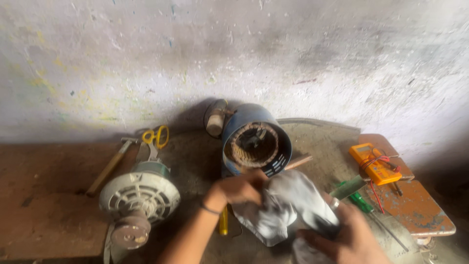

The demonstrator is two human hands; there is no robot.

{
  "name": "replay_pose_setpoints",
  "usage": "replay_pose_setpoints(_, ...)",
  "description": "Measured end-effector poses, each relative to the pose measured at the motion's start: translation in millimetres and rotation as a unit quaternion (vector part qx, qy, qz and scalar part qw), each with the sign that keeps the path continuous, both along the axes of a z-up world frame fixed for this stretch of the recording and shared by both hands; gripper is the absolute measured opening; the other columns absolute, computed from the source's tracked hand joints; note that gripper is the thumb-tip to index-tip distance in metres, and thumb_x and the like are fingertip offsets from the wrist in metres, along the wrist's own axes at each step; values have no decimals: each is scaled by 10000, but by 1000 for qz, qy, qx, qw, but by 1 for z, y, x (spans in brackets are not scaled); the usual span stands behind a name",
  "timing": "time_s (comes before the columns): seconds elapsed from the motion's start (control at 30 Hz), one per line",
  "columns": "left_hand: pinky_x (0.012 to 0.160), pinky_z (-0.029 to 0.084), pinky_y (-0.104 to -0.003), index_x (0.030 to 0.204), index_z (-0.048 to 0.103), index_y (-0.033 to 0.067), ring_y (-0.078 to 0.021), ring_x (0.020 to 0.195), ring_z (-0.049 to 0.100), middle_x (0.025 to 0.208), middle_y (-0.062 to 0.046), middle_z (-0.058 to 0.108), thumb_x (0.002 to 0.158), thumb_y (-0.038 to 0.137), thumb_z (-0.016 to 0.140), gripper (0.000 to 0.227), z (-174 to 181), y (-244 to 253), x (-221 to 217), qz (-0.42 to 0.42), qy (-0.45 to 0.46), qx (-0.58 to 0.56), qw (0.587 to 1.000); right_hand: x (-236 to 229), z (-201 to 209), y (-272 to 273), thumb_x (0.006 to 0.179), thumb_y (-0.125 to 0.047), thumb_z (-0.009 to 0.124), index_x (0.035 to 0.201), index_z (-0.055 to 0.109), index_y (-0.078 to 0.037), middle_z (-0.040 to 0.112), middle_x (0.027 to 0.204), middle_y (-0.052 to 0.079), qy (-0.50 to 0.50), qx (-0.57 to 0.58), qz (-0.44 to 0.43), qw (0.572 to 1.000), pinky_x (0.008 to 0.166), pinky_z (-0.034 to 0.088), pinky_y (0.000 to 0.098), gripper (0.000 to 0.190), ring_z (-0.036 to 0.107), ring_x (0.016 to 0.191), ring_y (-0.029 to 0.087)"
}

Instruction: The person cleans the interior of a cylindrical motor stator using a white cloth and a yellow screwdriver. They wipe the copper windings and slots with the cloth, then use the screwdriver to scrape or adjust the internal components.

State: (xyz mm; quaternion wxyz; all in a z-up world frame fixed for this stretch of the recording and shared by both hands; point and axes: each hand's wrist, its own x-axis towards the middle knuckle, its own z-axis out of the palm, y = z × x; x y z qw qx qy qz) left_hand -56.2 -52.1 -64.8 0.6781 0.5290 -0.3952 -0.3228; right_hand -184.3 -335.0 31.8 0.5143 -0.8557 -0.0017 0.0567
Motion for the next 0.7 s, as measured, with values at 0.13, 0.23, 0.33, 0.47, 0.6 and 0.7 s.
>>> replay_pose_setpoints(0.13,719,543,-245,1009,767,-35,-163,720,658,890,-89,770,898,101,841,191,17,35,45,-215,90,-145,961,22,-1,-44,791,64,719,1226,747,-30,763,1069,185,-202,-137,-219,945,902,599,404,446,758,981,283)
replay_pose_setpoints(0.23,731,578,-308,1055,743,-15,-221,780,697,964,-101,773,854,251,800,339,35,18,54,-323,49,-61,943,23,-9,-71,880,67,646,1185,677,51,717,1081,228,-367,-130,-203,899,991,596,390,307,735,1041,274)
replay_pose_setpoints(0.33,702,539,-305,1059,766,0,-194,774,665,936,-102,752,897,221,823,280,38,12,51,-325,15,-117,938,34,-12,-70,892,46,674,1161,683,69,718,1070,244,-384,-239,-210,867,958,586,399,270,729,1005,284)
replay_pose_setpoints(0.47,632,550,-280,1085,736,-24,-176,708,693,916,-104,758,861,197,842,332,24,20,35,-345,-2,-70,936,46,-8,-58,914,14,672,1157,685,50,723,1046,220,-377,-220,-221,872,873,591,382,246,735,950,264)
replay_pose_setpoints(0.6,688,567,-301,1090,730,-20,-223,770,705,955,-129,749,865,144,833,297,25,13,17,-399,-15,-72,914,54,-5,-41,935,-18,669,1152,687,31,729,1023,196,-367,-128,-232,892,788,596,365,223,740,895,244)
replay_pose_setpoints(0.7,717,574,-301,1047,745,-3,-229,771,722,947,-139,749,872,155,842,255,42,30,15,-397,-58,-105,910,61,0,-26,951,-41,667,1149,689,17,733,1005,178,-363,-46,-229,902,724,600,352,207,744,853,229)
